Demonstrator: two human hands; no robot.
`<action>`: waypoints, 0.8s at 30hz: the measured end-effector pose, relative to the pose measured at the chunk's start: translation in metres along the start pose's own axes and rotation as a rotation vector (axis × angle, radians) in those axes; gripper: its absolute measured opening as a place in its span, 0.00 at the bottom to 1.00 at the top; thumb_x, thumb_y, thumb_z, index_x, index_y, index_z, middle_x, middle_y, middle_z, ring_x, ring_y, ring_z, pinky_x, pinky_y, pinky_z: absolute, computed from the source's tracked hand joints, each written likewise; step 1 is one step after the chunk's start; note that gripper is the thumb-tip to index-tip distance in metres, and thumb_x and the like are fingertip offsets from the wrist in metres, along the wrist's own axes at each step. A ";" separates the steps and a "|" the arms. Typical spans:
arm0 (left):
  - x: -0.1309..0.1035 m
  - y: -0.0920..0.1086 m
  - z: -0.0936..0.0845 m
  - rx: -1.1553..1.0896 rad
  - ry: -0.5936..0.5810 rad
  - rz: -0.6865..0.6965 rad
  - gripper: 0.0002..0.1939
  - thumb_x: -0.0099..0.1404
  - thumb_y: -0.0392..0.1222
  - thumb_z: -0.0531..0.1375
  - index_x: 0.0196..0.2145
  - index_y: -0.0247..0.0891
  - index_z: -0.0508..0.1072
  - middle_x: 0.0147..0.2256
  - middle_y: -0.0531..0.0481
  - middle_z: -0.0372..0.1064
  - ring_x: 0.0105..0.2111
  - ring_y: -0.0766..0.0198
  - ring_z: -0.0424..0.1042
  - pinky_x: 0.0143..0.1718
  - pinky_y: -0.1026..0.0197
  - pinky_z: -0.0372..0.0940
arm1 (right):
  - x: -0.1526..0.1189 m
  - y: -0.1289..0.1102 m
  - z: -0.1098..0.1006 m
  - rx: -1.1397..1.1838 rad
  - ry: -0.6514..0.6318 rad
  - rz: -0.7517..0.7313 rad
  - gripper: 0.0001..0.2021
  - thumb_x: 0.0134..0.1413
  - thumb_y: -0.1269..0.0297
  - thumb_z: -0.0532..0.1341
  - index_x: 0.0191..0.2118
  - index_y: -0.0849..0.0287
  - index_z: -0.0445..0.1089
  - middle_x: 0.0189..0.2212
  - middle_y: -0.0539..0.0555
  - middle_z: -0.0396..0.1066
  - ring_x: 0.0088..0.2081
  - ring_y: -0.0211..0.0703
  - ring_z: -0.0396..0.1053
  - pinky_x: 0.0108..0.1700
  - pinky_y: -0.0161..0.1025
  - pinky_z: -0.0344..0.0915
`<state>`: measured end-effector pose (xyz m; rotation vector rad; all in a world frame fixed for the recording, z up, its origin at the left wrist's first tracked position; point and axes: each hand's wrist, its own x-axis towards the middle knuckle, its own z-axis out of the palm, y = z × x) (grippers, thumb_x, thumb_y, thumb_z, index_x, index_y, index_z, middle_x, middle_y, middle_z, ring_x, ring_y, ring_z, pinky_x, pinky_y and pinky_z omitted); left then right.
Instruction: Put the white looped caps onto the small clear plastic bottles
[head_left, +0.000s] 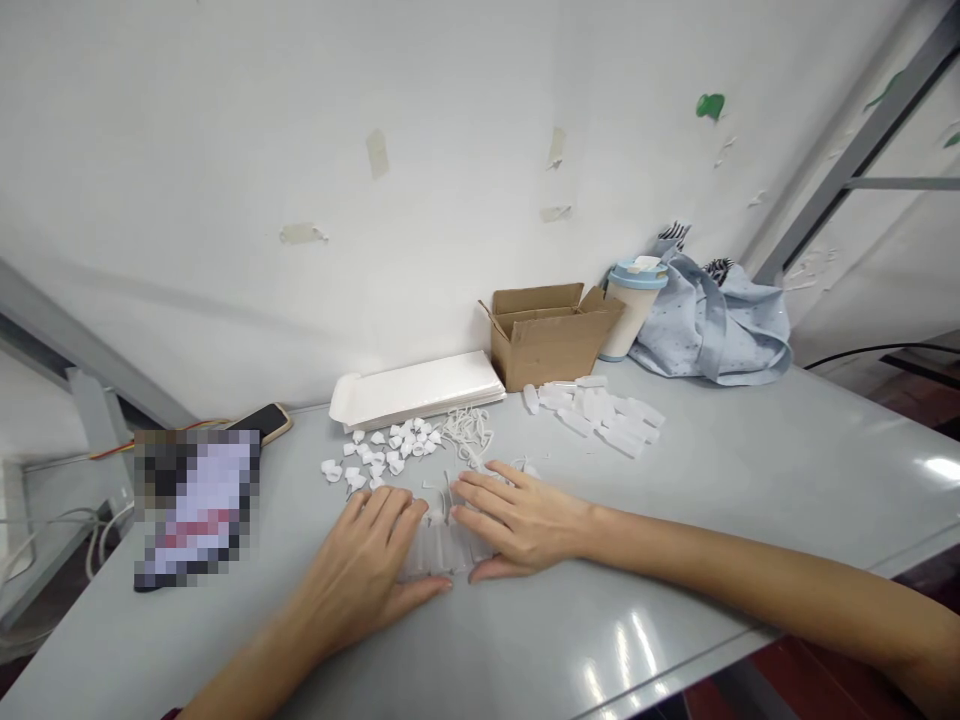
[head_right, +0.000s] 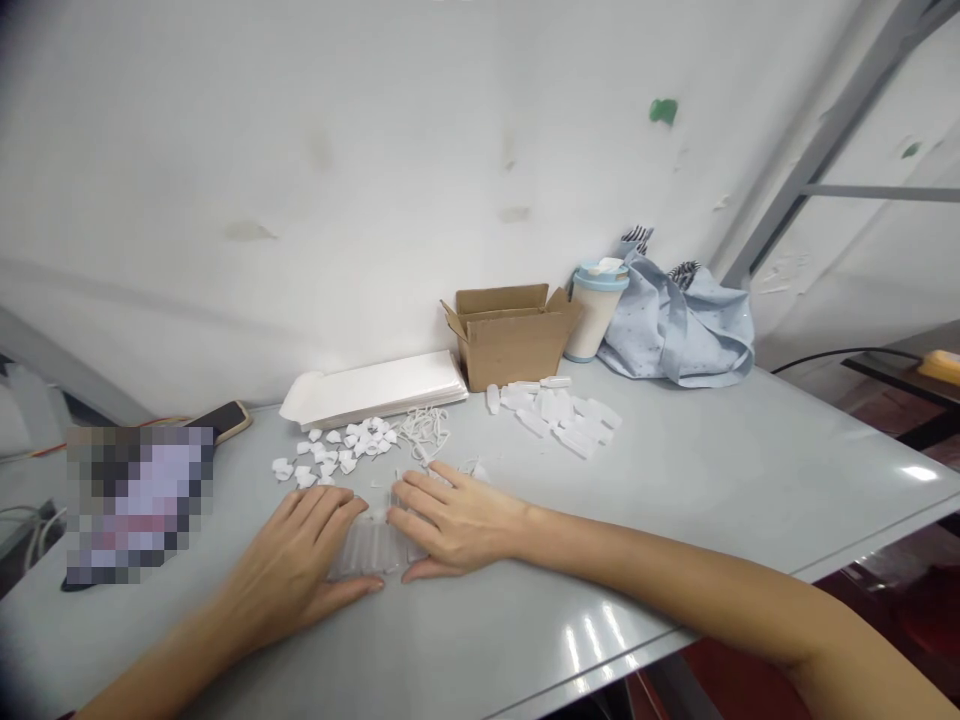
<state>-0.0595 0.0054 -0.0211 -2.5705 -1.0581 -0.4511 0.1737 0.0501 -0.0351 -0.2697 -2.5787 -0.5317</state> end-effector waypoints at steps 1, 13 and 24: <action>0.000 -0.001 0.001 -0.002 -0.002 -0.004 0.22 0.59 0.57 0.57 0.39 0.33 0.67 0.36 0.40 0.68 0.37 0.50 0.65 0.35 0.51 0.60 | 0.000 0.001 0.000 -0.009 -0.005 0.012 0.28 0.60 0.45 0.48 0.46 0.69 0.65 0.48 0.66 0.67 0.51 0.55 0.63 0.51 0.50 0.59; 0.021 -0.001 -0.010 -0.257 -0.007 -0.267 0.17 0.66 0.51 0.51 0.43 0.35 0.64 0.38 0.42 0.67 0.38 0.53 0.66 0.38 0.53 0.62 | -0.008 0.026 -0.025 0.032 0.070 0.224 0.25 0.60 0.49 0.52 0.49 0.70 0.62 0.45 0.67 0.69 0.47 0.54 0.66 0.51 0.53 0.56; 0.094 -0.025 0.019 -0.252 -0.298 -0.130 0.13 0.61 0.31 0.52 0.41 0.35 0.71 0.36 0.43 0.64 0.38 0.53 0.64 0.36 0.54 0.61 | -0.058 0.094 -0.037 0.112 -0.278 0.886 0.07 0.56 0.74 0.57 0.40 0.63 0.68 0.38 0.58 0.72 0.39 0.47 0.69 0.41 0.39 0.60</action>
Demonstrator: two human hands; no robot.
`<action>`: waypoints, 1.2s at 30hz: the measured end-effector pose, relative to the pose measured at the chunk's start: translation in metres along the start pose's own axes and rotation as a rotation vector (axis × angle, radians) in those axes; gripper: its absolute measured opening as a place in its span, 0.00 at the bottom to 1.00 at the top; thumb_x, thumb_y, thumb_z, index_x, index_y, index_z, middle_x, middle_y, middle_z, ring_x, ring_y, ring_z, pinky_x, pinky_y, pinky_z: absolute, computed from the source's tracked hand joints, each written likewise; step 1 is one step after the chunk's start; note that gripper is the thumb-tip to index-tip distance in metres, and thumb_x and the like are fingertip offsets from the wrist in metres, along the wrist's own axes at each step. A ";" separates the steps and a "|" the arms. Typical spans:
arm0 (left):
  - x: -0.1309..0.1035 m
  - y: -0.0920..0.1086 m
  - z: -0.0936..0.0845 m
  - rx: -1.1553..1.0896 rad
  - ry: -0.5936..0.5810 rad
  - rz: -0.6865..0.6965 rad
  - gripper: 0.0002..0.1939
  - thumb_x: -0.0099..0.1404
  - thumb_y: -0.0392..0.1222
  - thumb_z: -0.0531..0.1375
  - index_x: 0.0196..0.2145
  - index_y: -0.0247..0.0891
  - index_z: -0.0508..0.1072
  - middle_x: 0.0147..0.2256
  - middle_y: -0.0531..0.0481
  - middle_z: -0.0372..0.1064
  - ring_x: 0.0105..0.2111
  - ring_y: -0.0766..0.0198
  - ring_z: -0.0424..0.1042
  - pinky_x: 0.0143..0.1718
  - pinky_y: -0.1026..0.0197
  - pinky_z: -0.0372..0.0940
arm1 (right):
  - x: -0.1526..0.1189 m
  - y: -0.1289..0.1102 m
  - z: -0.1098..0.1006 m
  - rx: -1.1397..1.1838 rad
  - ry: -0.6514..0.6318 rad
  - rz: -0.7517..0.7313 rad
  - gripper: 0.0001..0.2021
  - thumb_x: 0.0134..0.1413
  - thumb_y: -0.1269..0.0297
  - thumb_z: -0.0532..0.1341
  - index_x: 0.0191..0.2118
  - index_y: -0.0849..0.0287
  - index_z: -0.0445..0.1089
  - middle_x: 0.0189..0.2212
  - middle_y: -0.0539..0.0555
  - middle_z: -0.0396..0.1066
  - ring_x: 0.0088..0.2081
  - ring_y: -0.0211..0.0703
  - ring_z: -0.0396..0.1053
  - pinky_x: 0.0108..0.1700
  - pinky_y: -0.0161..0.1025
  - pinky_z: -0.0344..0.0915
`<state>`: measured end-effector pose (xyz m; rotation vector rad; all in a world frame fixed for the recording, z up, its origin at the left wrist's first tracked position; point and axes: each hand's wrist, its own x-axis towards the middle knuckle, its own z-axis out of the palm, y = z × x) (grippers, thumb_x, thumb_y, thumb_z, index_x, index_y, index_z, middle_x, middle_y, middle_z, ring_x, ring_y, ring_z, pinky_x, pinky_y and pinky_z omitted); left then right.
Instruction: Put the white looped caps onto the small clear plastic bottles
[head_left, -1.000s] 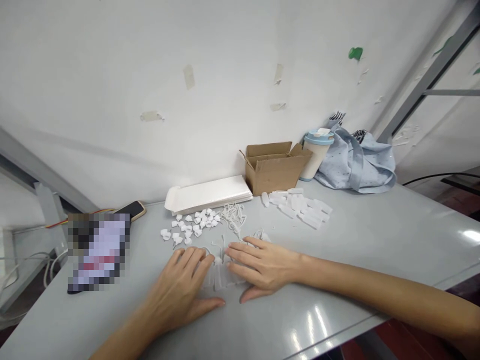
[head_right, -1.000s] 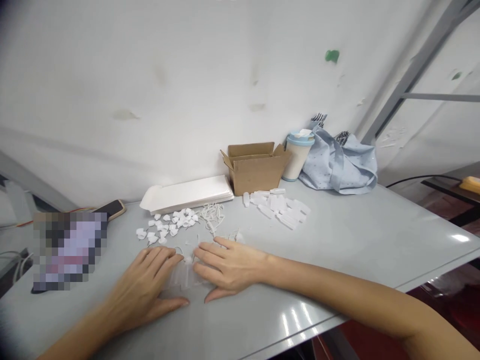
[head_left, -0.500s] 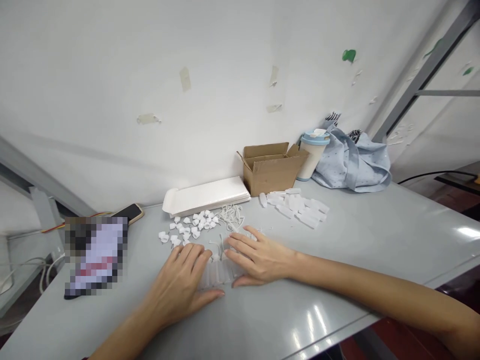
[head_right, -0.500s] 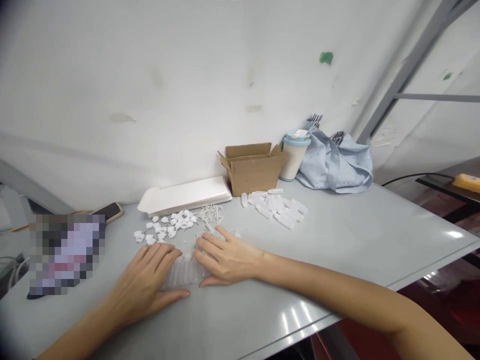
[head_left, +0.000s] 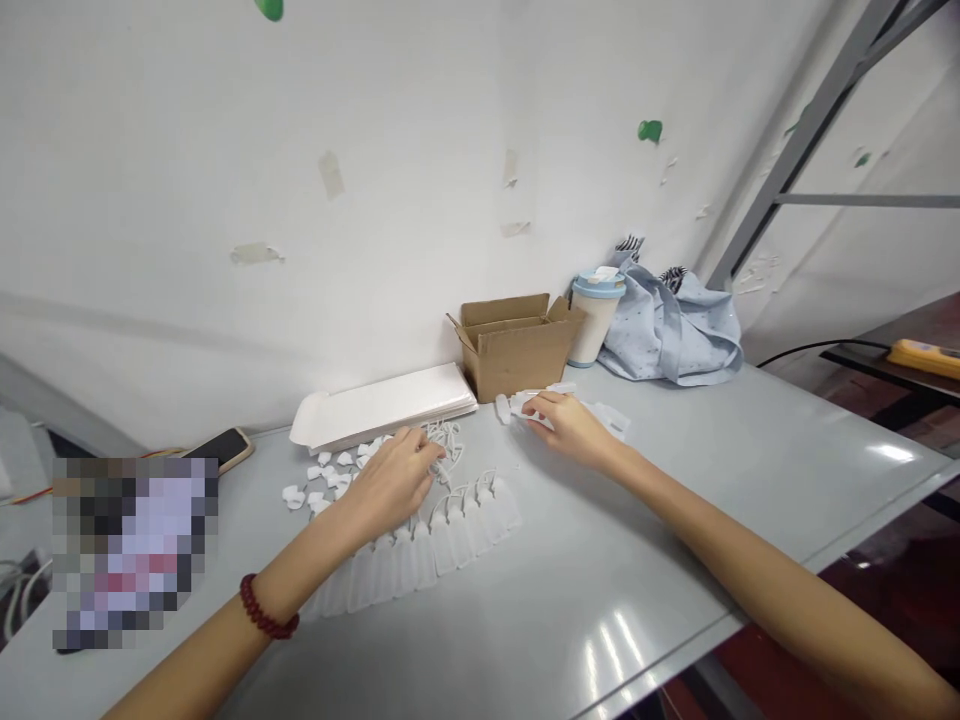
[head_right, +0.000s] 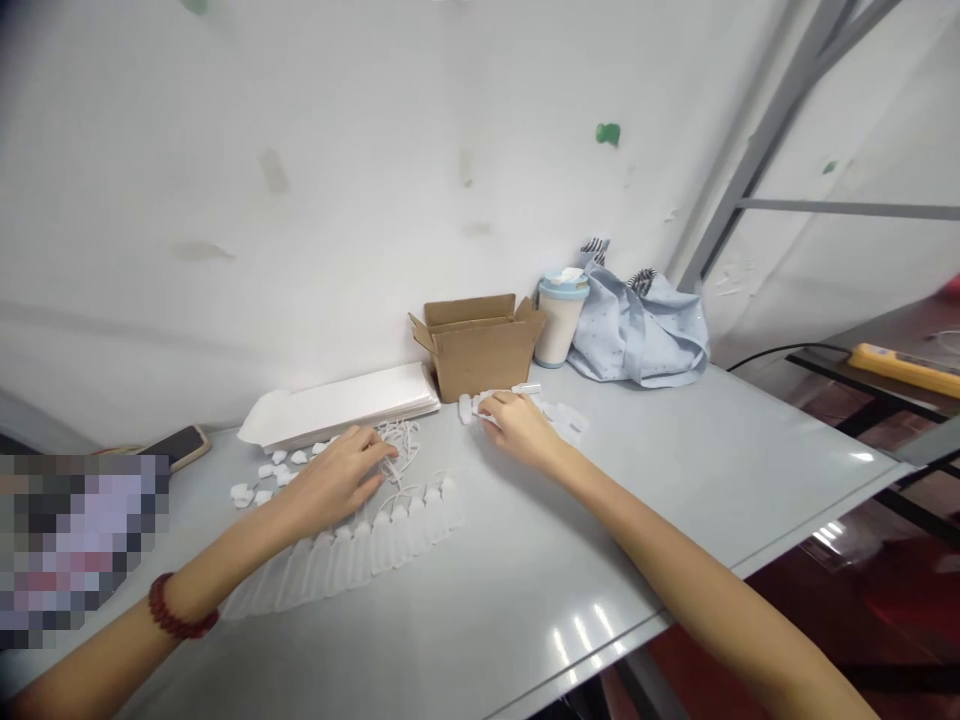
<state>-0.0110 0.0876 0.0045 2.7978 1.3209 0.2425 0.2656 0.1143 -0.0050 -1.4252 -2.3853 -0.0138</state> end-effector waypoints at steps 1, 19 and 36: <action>0.000 0.000 0.000 -0.014 0.006 0.002 0.11 0.61 0.33 0.52 0.40 0.35 0.72 0.36 0.43 0.65 0.38 0.53 0.64 0.36 0.54 0.62 | -0.001 -0.001 -0.002 -0.032 -0.033 0.018 0.07 0.56 0.73 0.57 0.40 0.63 0.69 0.38 0.59 0.72 0.40 0.47 0.69 0.41 0.39 0.60; -0.013 -0.001 0.000 -0.348 0.336 -0.332 0.12 0.59 0.42 0.55 0.36 0.38 0.76 0.31 0.48 0.75 0.29 0.58 0.71 0.33 0.57 0.65 | -0.006 -0.020 -0.006 -0.416 -0.275 0.099 0.10 0.56 0.76 0.52 0.41 0.69 0.68 0.38 0.64 0.72 0.40 0.53 0.70 0.40 0.43 0.56; -0.049 0.067 -0.014 -1.077 0.406 -0.751 0.11 0.51 0.49 0.63 0.27 0.38 0.73 0.20 0.52 0.73 0.24 0.61 0.73 0.28 0.62 0.68 | -0.049 -0.087 -0.005 0.504 0.034 -0.410 0.14 0.60 0.70 0.53 0.52 0.63 0.59 0.44 0.61 0.70 0.44 0.44 0.68 0.46 0.42 0.67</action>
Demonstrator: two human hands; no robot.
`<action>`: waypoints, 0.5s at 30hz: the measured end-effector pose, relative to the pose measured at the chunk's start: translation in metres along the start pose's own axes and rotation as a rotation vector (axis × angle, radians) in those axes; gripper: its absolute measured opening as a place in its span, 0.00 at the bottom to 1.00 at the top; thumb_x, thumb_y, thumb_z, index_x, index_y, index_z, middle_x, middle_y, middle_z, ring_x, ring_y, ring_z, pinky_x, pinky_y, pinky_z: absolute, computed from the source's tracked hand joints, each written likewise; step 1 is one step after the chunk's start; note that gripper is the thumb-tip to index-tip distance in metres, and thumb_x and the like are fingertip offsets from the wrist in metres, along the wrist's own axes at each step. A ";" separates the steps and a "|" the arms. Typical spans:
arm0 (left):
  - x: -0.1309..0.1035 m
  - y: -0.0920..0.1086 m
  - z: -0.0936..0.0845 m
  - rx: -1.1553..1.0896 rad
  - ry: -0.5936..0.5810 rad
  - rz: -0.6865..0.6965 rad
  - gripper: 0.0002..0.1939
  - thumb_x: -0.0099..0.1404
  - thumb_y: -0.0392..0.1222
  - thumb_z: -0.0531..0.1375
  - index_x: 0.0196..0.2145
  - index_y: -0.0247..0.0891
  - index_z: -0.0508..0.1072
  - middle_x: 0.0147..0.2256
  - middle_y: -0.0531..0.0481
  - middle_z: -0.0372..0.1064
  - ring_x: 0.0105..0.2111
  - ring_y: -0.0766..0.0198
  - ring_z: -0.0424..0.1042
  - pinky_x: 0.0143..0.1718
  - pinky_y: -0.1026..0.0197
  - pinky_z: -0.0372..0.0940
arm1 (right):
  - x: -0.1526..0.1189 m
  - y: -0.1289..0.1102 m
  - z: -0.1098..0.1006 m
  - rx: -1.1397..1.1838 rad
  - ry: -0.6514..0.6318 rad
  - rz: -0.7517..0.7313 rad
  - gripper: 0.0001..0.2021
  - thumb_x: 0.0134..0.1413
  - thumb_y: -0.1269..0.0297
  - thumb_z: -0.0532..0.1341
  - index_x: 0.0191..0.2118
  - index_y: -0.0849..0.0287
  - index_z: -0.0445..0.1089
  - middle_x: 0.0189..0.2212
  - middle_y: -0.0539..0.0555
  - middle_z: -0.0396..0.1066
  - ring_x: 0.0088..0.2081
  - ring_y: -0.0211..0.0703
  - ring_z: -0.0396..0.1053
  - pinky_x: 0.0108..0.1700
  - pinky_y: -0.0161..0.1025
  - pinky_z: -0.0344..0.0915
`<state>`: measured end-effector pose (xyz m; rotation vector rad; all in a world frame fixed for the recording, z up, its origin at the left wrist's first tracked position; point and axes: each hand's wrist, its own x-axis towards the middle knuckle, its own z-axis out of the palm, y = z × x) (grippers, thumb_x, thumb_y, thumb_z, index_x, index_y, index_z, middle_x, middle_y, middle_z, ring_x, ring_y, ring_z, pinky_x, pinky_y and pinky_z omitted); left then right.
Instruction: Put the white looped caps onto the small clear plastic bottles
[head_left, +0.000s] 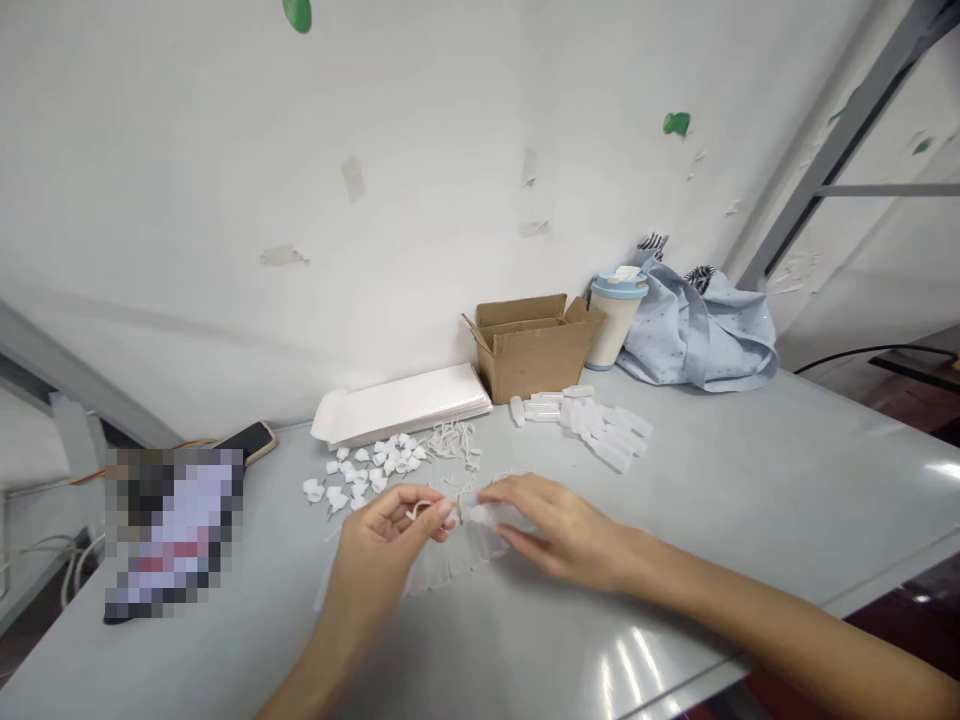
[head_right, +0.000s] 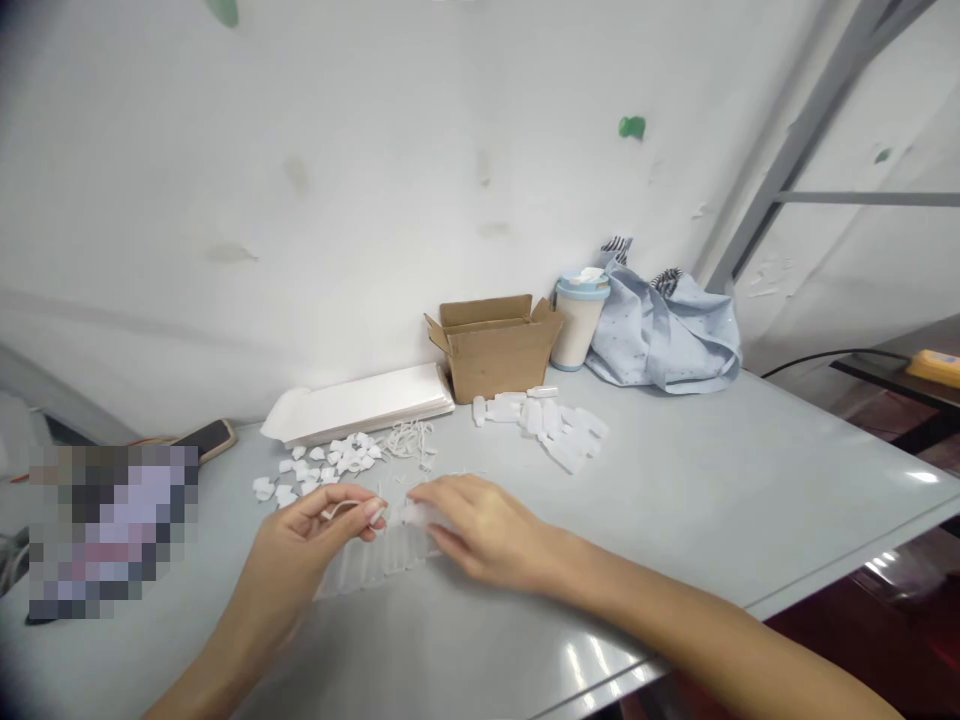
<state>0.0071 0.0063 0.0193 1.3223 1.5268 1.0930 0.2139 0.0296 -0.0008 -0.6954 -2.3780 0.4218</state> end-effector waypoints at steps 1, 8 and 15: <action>-0.004 0.001 0.003 0.011 -0.005 -0.004 0.12 0.52 0.50 0.63 0.27 0.38 0.73 0.21 0.52 0.73 0.25 0.61 0.74 0.27 0.62 0.68 | -0.001 -0.005 0.001 0.021 -0.003 -0.015 0.15 0.60 0.70 0.53 0.52 0.63 0.59 0.44 0.61 0.70 0.44 0.44 0.68 0.46 0.42 0.67; -0.023 0.000 0.014 0.010 -0.015 0.034 0.13 0.56 0.54 0.60 0.26 0.40 0.72 0.21 0.52 0.72 0.24 0.60 0.73 0.28 0.61 0.69 | -0.001 -0.020 0.002 0.068 0.001 -0.062 0.16 0.60 0.72 0.53 0.53 0.62 0.57 0.43 0.59 0.70 0.43 0.42 0.69 0.45 0.39 0.68; -0.021 -0.006 0.010 -0.096 -0.143 0.072 0.12 0.54 0.50 0.63 0.32 0.41 0.75 0.32 0.50 0.73 0.28 0.63 0.73 0.30 0.64 0.71 | -0.005 -0.012 0.007 0.043 0.099 -0.108 0.18 0.59 0.72 0.55 0.55 0.63 0.55 0.42 0.61 0.70 0.42 0.42 0.69 0.42 0.39 0.69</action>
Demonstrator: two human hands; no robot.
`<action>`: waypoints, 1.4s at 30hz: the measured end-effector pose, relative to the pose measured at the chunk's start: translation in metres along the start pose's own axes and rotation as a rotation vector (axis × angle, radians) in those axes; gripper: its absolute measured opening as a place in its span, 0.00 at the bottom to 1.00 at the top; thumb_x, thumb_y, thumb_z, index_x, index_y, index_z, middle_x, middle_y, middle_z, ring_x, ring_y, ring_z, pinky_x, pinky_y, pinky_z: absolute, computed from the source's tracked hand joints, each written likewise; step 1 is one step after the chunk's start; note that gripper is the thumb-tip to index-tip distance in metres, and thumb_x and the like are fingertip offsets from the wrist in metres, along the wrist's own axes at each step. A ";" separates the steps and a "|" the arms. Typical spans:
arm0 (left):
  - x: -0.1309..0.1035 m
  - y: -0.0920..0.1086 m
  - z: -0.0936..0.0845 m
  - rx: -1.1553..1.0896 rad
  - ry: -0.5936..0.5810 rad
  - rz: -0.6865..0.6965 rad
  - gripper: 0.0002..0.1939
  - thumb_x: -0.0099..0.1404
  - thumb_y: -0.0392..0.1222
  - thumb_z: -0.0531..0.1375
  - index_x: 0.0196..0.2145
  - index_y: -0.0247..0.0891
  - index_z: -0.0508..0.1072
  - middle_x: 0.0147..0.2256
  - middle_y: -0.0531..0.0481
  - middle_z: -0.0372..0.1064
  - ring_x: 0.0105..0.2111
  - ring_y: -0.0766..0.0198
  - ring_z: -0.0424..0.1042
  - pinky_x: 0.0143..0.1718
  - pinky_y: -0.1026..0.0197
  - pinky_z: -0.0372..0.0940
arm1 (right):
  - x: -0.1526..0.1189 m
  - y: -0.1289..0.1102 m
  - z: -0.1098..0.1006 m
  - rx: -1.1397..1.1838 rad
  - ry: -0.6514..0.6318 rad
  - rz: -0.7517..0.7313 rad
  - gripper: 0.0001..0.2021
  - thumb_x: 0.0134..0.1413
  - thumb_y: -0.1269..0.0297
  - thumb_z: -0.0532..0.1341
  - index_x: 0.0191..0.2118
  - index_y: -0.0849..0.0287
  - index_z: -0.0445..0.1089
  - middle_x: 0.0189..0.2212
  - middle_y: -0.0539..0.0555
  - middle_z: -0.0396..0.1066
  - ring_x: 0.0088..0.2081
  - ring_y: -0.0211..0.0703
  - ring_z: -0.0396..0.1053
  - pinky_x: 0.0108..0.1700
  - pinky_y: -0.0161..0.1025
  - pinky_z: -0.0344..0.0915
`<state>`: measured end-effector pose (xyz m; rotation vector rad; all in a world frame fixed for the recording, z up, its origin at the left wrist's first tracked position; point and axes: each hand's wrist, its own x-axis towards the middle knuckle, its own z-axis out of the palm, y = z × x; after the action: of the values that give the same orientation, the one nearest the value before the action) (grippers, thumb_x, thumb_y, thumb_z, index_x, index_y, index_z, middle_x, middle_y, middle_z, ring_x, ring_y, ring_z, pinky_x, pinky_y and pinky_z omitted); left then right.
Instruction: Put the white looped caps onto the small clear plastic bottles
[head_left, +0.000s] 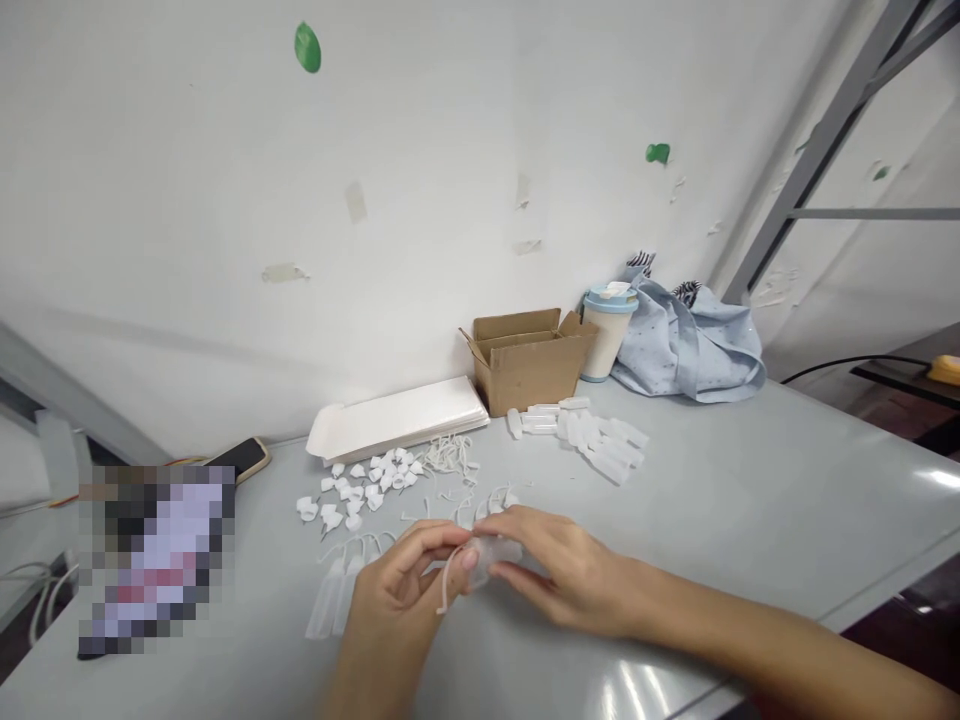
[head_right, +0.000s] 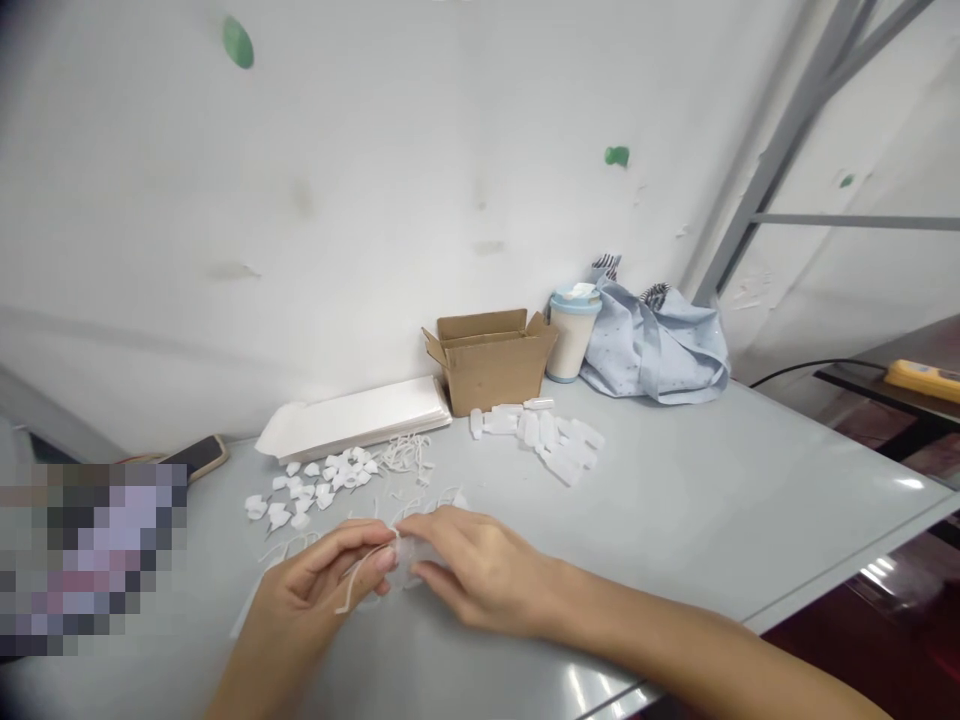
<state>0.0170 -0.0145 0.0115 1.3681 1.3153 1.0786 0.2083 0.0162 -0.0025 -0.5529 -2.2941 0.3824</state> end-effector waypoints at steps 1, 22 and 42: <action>0.001 -0.002 0.000 -0.015 -0.012 0.014 0.11 0.54 0.50 0.64 0.33 0.42 0.76 0.35 0.50 0.72 0.30 0.62 0.73 0.30 0.64 0.71 | -0.001 0.001 0.000 0.007 -0.001 0.006 0.18 0.59 0.72 0.55 0.55 0.62 0.55 0.42 0.60 0.70 0.42 0.42 0.69 0.42 0.38 0.69; 0.002 -0.011 0.000 0.834 0.061 0.885 0.21 0.63 0.41 0.57 0.54 0.40 0.61 0.43 0.40 0.68 0.40 0.56 0.72 0.36 0.59 0.72 | 0.015 0.003 -0.017 1.091 0.070 0.815 0.15 0.46 0.62 0.67 0.41 0.61 0.70 0.32 0.52 0.73 0.36 0.40 0.72 0.40 0.38 0.65; 0.048 0.020 0.032 0.977 -0.261 0.919 0.20 0.61 0.35 0.58 0.50 0.34 0.60 0.46 0.37 0.65 0.46 0.49 0.67 0.42 0.47 0.68 | 0.013 0.023 -0.036 0.534 0.086 0.735 0.05 0.49 0.66 0.60 0.33 0.61 0.68 0.30 0.51 0.72 0.33 0.39 0.70 0.33 0.35 0.65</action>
<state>0.0546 0.0319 0.0249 2.9157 1.0171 0.7217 0.2319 0.0461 0.0202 -1.0823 -1.7234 1.2446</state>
